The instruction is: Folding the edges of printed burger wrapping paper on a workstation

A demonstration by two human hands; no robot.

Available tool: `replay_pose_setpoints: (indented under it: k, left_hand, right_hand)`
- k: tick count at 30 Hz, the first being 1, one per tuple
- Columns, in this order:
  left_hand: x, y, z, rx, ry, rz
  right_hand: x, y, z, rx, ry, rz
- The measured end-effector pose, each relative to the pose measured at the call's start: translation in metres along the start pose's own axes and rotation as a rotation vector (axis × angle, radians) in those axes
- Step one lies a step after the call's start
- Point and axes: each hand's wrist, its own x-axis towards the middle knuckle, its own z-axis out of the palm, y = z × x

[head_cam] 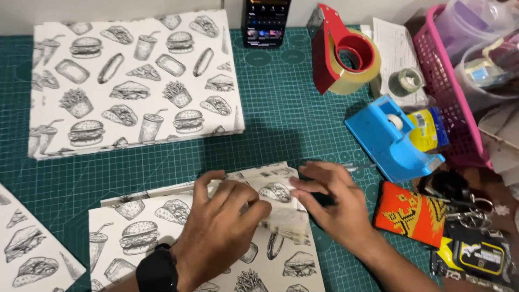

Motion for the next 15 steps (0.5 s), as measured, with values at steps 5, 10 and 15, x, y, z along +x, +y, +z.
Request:
replay_pose_setpoints:
  k: [5, 10, 15]
  left_hand:
    - [0.000, 0.001, 0.001, -0.011, 0.006, -0.055]
    - [0.000, 0.002, 0.001, 0.006, 0.041, -0.020]
    - [0.001, 0.001, 0.002, 0.012, 0.018, -0.027]
  right_hand:
    - [-0.001, -0.009, -0.006, 0.120, 0.047, -0.094]
    - [-0.004, -0.004, -0.007, 0.135, 0.048, 0.010]
    - [0.002, 0.002, -0.001, -0.006, 0.029, -0.106]
